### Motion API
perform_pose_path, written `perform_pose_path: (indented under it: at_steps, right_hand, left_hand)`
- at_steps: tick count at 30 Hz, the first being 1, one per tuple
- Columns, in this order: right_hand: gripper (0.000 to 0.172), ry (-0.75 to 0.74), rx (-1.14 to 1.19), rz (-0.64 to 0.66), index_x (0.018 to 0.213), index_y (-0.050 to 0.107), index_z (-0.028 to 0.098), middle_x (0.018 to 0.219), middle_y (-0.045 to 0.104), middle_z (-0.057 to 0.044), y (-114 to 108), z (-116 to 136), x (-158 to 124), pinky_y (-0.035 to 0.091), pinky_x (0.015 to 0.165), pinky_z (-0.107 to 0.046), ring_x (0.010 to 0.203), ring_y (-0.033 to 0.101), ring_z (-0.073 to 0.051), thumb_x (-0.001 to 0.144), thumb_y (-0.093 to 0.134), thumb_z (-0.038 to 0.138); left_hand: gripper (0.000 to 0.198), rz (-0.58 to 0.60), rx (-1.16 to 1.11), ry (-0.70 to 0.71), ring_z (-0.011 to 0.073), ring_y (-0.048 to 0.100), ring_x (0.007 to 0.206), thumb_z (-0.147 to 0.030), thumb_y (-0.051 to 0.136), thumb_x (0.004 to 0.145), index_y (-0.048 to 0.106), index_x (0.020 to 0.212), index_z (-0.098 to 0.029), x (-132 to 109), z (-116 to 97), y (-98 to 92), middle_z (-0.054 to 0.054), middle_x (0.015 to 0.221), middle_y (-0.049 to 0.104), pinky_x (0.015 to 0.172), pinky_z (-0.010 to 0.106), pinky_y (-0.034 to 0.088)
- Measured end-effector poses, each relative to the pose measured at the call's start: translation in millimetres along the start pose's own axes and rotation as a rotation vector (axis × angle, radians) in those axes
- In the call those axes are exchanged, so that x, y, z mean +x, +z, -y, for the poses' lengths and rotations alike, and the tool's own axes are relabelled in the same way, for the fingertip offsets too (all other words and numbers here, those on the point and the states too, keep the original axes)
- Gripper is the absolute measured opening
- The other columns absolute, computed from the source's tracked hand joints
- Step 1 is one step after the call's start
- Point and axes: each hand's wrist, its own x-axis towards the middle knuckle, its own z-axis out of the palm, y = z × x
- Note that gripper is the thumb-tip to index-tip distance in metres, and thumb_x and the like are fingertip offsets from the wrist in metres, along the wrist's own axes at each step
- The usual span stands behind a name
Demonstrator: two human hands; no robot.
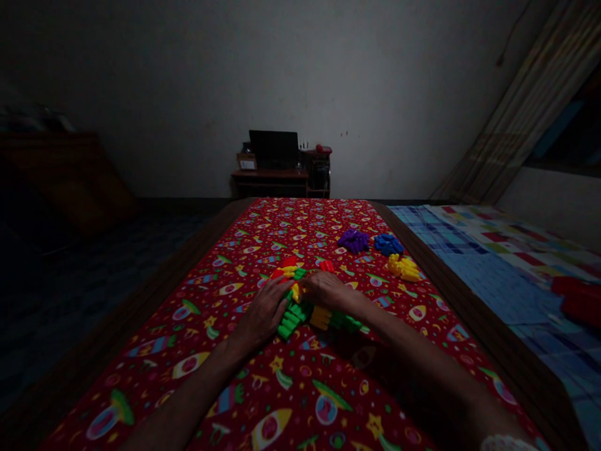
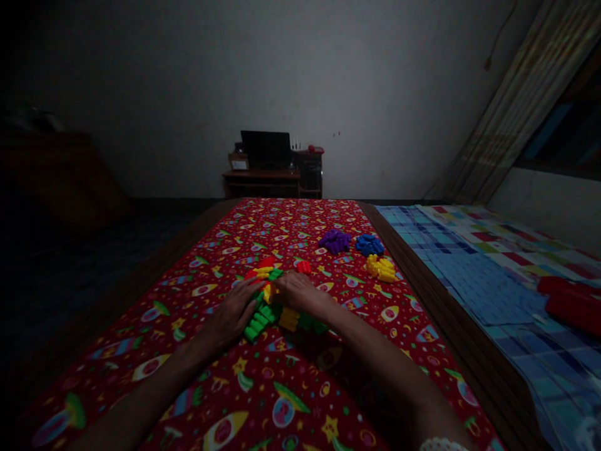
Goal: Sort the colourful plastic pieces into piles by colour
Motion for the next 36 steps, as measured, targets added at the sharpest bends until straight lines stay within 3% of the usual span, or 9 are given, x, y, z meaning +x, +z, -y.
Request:
perform_pose_path:
  at_steps: [6,11,14,17,20,23,29,33,36]
  right_hand:
    - [0.014,0.093,0.085,0.087,0.089,0.069,0.014,0.077,0.066,-0.005,-2,-5,0,0.037,0.059,-0.021,0.066,0.056,-0.013,0.083,0.056,0.015]
    - [0.034,0.202,0.185,-0.253,0.108,0.068,0.014,0.094,0.071,-0.008,-14,-31,-19,0.045,0.069,-0.025,0.081,0.062,-0.018,0.075,0.061,0.016]
    - [0.043,0.231,0.135,-0.451,0.117,0.066,0.015,0.107,0.070,-0.010,-33,-62,-41,0.048,0.079,-0.031,0.091,0.063,-0.021,0.075,0.057,0.017]
    - [0.046,0.344,0.000,-0.615,0.118,0.066,0.015,0.106,0.071,-0.010,-56,-98,-72,0.049,0.082,-0.034,0.091,0.065,-0.022,0.073,0.055,0.018]
    - [0.045,0.516,-0.119,-0.686,0.117,0.067,0.016,0.101,0.073,-0.010,-74,-129,-103,0.051,0.080,-0.035,0.086,0.067,-0.023,0.074,0.054,0.021]
    - [0.045,0.659,-0.210,-0.658,0.118,0.067,0.015,0.102,0.073,-0.012,-78,-148,-127,0.052,0.081,-0.037,0.088,0.068,-0.027,0.075,0.053,0.022]
    - [0.046,0.657,-0.162,-0.539,0.121,0.066,0.015,0.109,0.072,-0.011,-69,-156,-142,0.052,0.085,-0.038,0.097,0.068,-0.028,0.077,0.052,0.023]
    - [0.040,0.735,-0.154,-0.631,0.113,0.070,0.015,0.104,0.073,-0.012,-76,-147,-136,0.053,0.085,-0.038,0.095,0.069,-0.027,0.080,0.050,0.024]
    - [0.036,0.699,-0.111,-0.704,0.109,0.071,0.015,0.102,0.074,-0.012,-85,-131,-123,0.053,0.084,-0.034,0.092,0.070,-0.025,0.083,0.049,0.024]
  left_hand:
    - [0.038,0.003,-0.001,0.011,0.0239,0.043,0.131,-0.024,0.034,0.097,0.046,0.133,-0.020,0,1,1.3,0.010,0.134,0.055,0.112,0.048,0.034]
    - [0.037,0.010,-0.002,0.012,0.0238,0.044,0.130,-0.025,0.034,0.098,0.047,0.132,-0.021,1,0,-0.5,0.009,0.132,0.057,0.112,0.048,0.034]
    - [0.037,0.010,0.014,0.015,0.0232,0.044,0.130,-0.025,0.034,0.098,0.047,0.132,-0.021,0,-2,-1.7,0.009,0.133,0.057,0.112,0.046,0.034]
    - [0.037,0.007,0.024,0.014,0.0234,0.043,0.131,-0.025,0.034,0.097,0.048,0.131,-0.020,1,-3,-2.2,0.009,0.132,0.057,0.111,0.046,0.036]
    - [0.037,0.007,0.026,0.015,0.0239,0.044,0.131,-0.026,0.035,0.097,0.048,0.131,-0.021,1,-1,-1.3,0.009,0.131,0.058,0.110,0.046,0.037]
    - [0.037,0.005,0.028,0.028,0.0240,0.045,0.129,-0.026,0.035,0.097,0.048,0.131,-0.021,1,1,0.1,0.009,0.131,0.058,0.110,0.047,0.037]
    - [0.036,0.005,0.037,0.019,0.0244,0.047,0.128,-0.026,0.036,0.096,0.050,0.129,-0.021,1,-1,-2.7,0.009,0.129,0.060,0.109,0.047,0.038]
    - [0.037,0.012,0.031,0.017,0.0244,0.047,0.129,-0.026,0.035,0.096,0.050,0.130,-0.021,2,-2,-3.5,0.010,0.129,0.060,0.109,0.047,0.039]
    - [0.037,0.009,0.031,0.022,0.0243,0.046,0.129,-0.025,0.035,0.096,0.050,0.130,-0.020,1,-1,-2.1,0.010,0.129,0.059,0.109,0.047,0.039]
